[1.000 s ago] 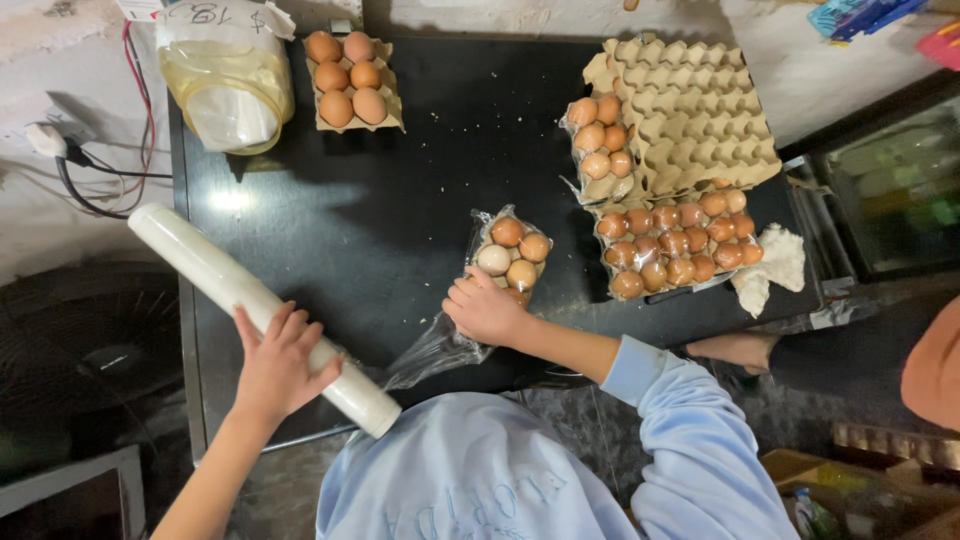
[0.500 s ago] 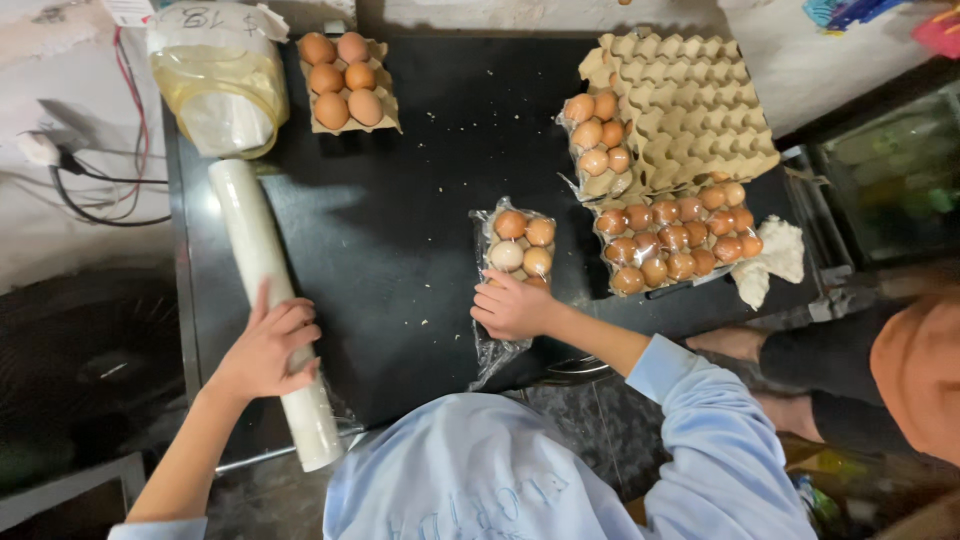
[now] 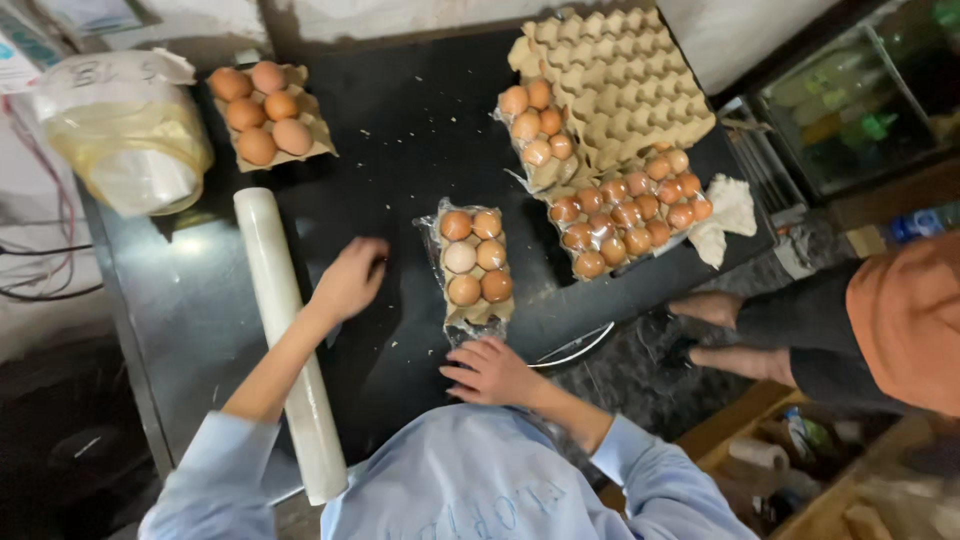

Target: The person wraps cartons of eggs in plastic film by hand, pulling the film from a roll and smoothing it over the eggs.

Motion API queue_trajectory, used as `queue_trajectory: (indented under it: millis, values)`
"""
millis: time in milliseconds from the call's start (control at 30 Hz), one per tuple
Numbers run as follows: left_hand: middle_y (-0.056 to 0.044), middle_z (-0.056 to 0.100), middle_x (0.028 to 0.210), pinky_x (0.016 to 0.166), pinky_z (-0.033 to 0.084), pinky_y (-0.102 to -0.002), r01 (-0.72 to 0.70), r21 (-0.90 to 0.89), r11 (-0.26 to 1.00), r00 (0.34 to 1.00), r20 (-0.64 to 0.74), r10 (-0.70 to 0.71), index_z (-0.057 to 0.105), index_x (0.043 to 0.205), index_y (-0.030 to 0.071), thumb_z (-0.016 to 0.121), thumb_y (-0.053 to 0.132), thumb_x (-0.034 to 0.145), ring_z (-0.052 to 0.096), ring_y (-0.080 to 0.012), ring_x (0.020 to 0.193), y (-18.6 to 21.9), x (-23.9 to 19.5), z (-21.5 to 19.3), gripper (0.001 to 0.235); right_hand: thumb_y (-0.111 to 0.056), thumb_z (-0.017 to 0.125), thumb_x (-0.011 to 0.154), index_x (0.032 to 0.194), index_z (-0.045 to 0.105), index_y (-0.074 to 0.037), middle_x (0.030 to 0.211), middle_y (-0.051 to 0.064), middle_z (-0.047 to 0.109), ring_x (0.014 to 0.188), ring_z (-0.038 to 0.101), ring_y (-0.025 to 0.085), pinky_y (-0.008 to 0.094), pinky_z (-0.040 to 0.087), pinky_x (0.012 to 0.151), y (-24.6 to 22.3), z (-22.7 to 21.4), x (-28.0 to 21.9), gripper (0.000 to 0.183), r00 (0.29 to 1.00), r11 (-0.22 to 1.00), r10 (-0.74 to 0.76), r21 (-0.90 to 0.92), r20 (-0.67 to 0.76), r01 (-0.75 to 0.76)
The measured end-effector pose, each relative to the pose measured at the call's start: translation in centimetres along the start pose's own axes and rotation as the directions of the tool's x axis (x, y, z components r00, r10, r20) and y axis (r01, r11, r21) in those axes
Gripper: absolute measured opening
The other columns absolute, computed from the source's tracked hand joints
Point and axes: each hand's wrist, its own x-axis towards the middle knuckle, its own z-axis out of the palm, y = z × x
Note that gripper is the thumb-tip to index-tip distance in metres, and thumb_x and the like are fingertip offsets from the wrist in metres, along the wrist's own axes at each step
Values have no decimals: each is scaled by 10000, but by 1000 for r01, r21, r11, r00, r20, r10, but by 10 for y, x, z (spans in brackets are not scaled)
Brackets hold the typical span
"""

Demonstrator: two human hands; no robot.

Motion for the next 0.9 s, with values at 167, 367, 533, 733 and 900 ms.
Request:
queue_trajectory:
  millis: [167, 367, 533, 733, 900]
  values:
    - [-133, 548, 1033, 784, 497, -492, 226, -25, 974, 974, 42, -224, 554, 1116, 85, 604, 371, 856, 608, -355, 961, 24, 79, 7, 390, -477, 597, 852, 1181, 563, -156, 1024, 66, 546, 935, 530, 237, 344, 402, 721, -16, 15, -16, 461, 941, 944, 327, -68, 84, -321]
    - [-121, 607, 948, 730, 503, -500, 208, 204, 957, 969, 90, -230, 625, 1001, 141, 535, 354, 909, 632, -389, 875, 23, 96, 3, 249, -372, 622, 871, 803, 590, -176, 796, -8, 582, 792, 587, 183, 323, 436, 697, -21, 39, -38, 210, 927, 915, 373, -151, -39, -375]
    - [-205, 672, 925, 779, 488, -529, 389, 121, 913, 920, 7, -392, 636, 1029, 143, 505, 367, 943, 624, -443, 932, -5, 91, -21, 274, -401, 626, 847, 772, 591, -190, 743, -34, 604, 779, 610, 154, 290, 476, 660, -8, 32, -70, 227, 939, 940, 337, -81, 76, -331]
    - [-65, 633, 582, 580, 495, -347, 493, -354, 795, 868, 137, -477, 623, 878, 65, 424, 251, 913, 660, -205, 598, -33, 65, -15, 275, -306, 591, 904, 834, 573, -136, 742, 43, 577, 785, 594, 246, 342, 491, 657, 45, -16, -70, 185, 860, 852, 491, 127, 142, -508]
    - [25, 586, 649, 423, 454, -176, 516, -755, 403, 816, 290, -500, 556, 818, 87, 441, 218, 868, 658, -118, 569, -28, 45, -5, 181, -354, 717, 784, 999, 589, -112, 665, 53, 545, 664, 579, 236, 332, 500, 609, 52, -34, -38, 348, 765, 770, 636, -13, 97, -638]
